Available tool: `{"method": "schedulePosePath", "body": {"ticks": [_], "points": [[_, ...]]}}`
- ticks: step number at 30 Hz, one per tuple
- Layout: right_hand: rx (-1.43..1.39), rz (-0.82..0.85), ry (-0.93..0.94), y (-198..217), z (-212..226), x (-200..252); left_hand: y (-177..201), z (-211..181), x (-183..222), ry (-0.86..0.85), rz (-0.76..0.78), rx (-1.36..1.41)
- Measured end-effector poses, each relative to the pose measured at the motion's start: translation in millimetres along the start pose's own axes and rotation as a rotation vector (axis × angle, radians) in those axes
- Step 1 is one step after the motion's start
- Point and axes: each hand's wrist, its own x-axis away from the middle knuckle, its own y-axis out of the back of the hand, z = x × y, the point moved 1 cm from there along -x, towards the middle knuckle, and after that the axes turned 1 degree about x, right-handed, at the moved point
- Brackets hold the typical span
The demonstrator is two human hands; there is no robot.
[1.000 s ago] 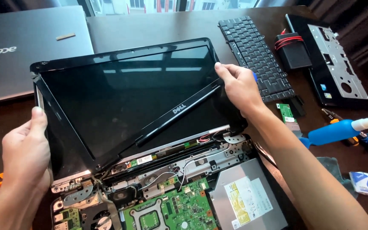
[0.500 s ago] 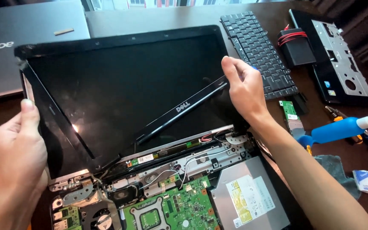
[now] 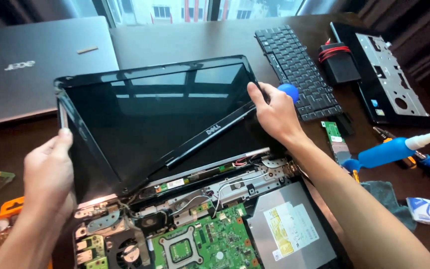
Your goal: Disassembling a laptop by removing the screen bezel and manipulating internal components and wiring.
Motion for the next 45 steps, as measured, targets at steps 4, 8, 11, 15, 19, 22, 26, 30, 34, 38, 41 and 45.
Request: {"method": "schedulePosePath", "body": {"ticks": [4, 8, 11, 15, 19, 22, 26, 30, 34, 38, 41, 45], "points": [[0.063, -0.022, 0.058, -1, 0, 1, -2, -21, 14, 0.022, -0.008, -0.038], [0.141, -0.053, 0.134, 2, -1, 11, -4, -27, 18, 0.089, 0.075, 0.07], [0.21, -0.036, 0.207, 7, 0, 19, -2, -51, 34, 0.141, 0.077, -0.01], [0.246, -0.029, 0.221, 12, -7, 25, -2, -79, 53, 0.223, 0.111, -0.122], [0.269, -0.03, 0.274, 16, -8, 35, -2, -76, 49, 0.251, 0.112, -0.131], [0.309, -0.057, 0.433, 19, -8, 46, 4, -55, 33, 0.163, 0.112, -0.077], [0.325, -0.062, 0.503, 22, -15, 61, 15, -60, 35, 0.171, 0.187, -0.038], [0.407, -0.033, 0.385, 28, -20, 72, 28, -78, 45, 0.201, 0.273, -0.064], [0.332, 0.02, 0.409, 28, -6, 68, 30, -60, 33, 0.057, 0.246, -0.172], [0.27, 0.078, 0.425, 27, -8, 55, 24, -52, 37, -0.083, 0.278, -0.355], [0.189, 0.054, 0.429, 24, -9, 39, 14, -48, 34, -0.192, 0.251, -0.48], [0.168, -0.049, 0.195, 18, -5, 17, 1, -38, 29, -0.27, 0.234, -0.544]]}}
